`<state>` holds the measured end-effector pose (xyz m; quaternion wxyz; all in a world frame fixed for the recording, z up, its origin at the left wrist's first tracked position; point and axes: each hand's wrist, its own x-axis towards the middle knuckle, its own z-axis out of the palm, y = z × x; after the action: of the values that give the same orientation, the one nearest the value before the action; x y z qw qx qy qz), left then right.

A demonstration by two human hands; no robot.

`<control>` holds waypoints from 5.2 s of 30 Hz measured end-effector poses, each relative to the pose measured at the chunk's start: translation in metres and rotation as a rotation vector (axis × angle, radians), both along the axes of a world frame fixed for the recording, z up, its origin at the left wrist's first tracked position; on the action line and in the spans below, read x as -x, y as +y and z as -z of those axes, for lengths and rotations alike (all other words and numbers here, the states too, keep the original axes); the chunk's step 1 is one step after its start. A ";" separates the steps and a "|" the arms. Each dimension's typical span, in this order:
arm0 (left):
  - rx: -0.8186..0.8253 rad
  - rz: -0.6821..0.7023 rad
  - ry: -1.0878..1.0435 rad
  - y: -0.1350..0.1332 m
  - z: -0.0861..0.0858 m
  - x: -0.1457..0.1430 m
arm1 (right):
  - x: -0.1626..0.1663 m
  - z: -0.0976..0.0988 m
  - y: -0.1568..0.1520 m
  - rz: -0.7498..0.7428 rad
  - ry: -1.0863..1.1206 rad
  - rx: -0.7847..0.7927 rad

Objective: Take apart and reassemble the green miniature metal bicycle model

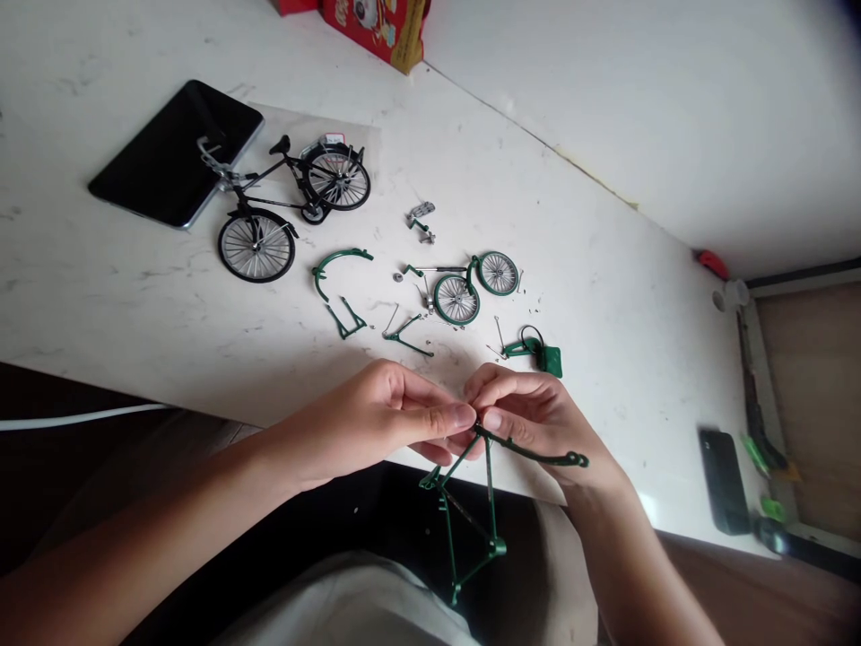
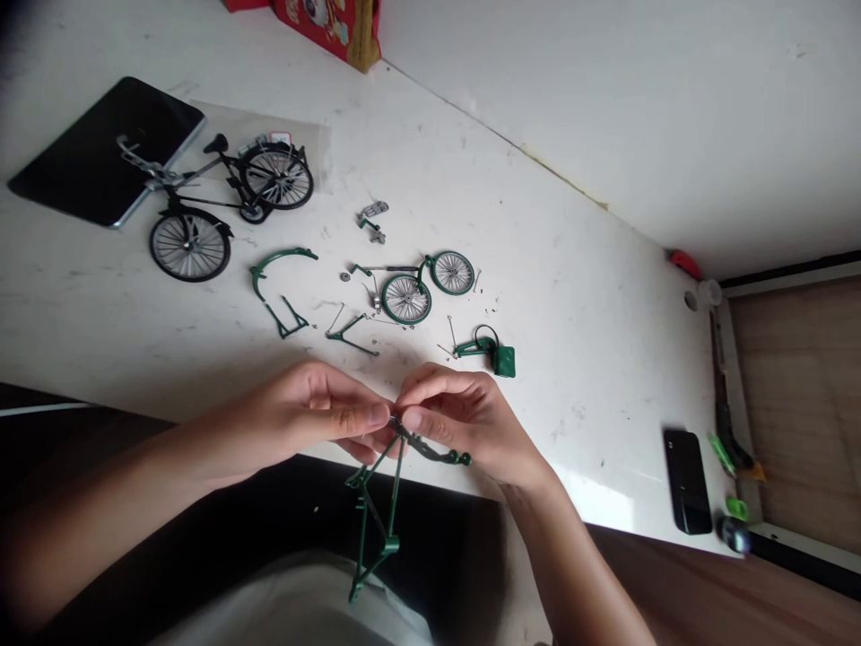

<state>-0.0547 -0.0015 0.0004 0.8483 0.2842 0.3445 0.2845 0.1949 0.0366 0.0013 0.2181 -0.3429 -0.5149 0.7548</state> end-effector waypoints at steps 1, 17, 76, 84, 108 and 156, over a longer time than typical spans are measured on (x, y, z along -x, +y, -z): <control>0.002 0.003 -0.005 0.000 0.000 0.000 | 0.000 0.000 0.000 0.002 -0.004 -0.002; 0.031 0.013 -0.069 -0.001 0.002 -0.001 | -0.001 -0.003 0.001 -0.002 -0.008 0.000; 0.079 -0.027 -0.004 -0.001 0.008 -0.003 | 0.000 -0.045 0.076 0.494 -0.263 -0.898; 0.082 -0.025 -0.012 -0.003 0.009 -0.001 | -0.008 -0.039 0.019 0.614 -0.163 -0.662; 0.070 -0.019 -0.043 -0.002 0.010 -0.001 | 0.015 -0.017 -0.032 0.548 -0.046 -0.933; 0.102 -0.093 -0.019 -0.002 0.010 -0.004 | 0.012 -0.010 -0.012 0.776 -0.281 -1.028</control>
<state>-0.0510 -0.0039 -0.0095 0.8508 0.2215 0.3635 0.3083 0.1832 0.0247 0.0117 0.5411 -0.4509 -0.6725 0.2274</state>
